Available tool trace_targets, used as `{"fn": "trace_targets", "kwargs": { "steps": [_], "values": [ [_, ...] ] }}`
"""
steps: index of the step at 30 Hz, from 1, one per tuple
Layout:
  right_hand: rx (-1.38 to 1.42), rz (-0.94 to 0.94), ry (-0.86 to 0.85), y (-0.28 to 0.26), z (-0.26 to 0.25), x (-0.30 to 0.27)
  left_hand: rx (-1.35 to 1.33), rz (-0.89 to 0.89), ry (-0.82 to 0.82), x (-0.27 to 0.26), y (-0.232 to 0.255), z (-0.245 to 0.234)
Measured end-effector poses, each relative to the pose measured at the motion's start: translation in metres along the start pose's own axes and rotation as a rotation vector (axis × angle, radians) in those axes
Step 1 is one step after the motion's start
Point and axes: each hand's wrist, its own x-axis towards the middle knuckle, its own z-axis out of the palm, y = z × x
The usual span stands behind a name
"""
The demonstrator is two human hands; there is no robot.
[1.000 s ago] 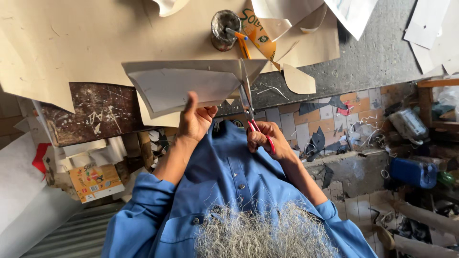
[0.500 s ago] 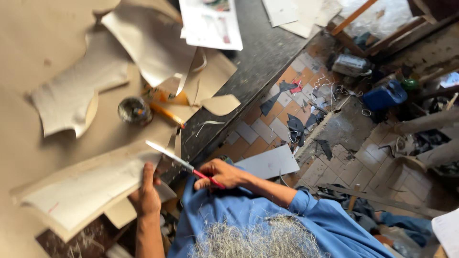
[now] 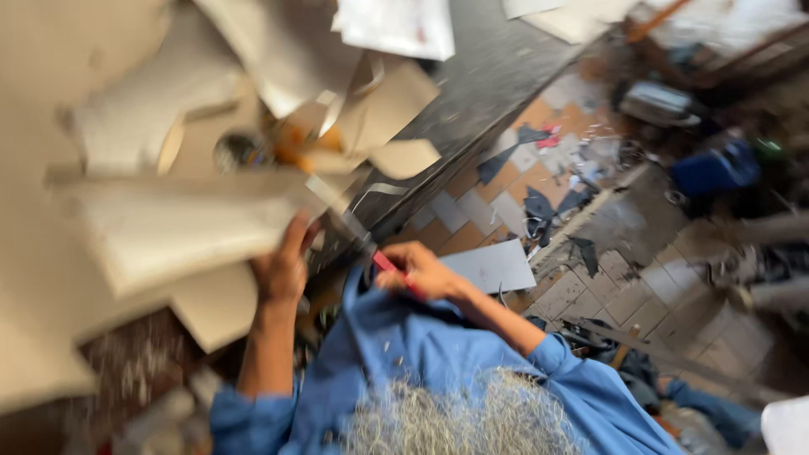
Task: The person marks a piece of paper with a pencil and then cuts it with scissors. They repeat this process with additional sheets, aligning and trimming the paper into smaller pieces on a workbench.
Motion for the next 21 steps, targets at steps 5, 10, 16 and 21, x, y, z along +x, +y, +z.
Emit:
{"fn": "trace_targets", "kwargs": {
  "steps": [5,10,16,21],
  "values": [
    [0.039,0.020,0.007,-0.012,-0.004,-0.005,0.053,0.091,-0.049,-0.005,-0.002,0.005],
    [-0.006,0.045,-0.010,-0.030,0.007,0.000,0.125,0.168,-0.059,-0.018,0.011,0.010],
    [-0.104,0.063,-0.008,-0.038,0.014,0.008,0.083,0.156,-0.023,-0.021,0.021,0.004],
    [-0.112,0.057,-0.017,-0.040,0.019,0.011,0.073,0.161,-0.019,-0.021,0.024,0.000]
  ]
}}
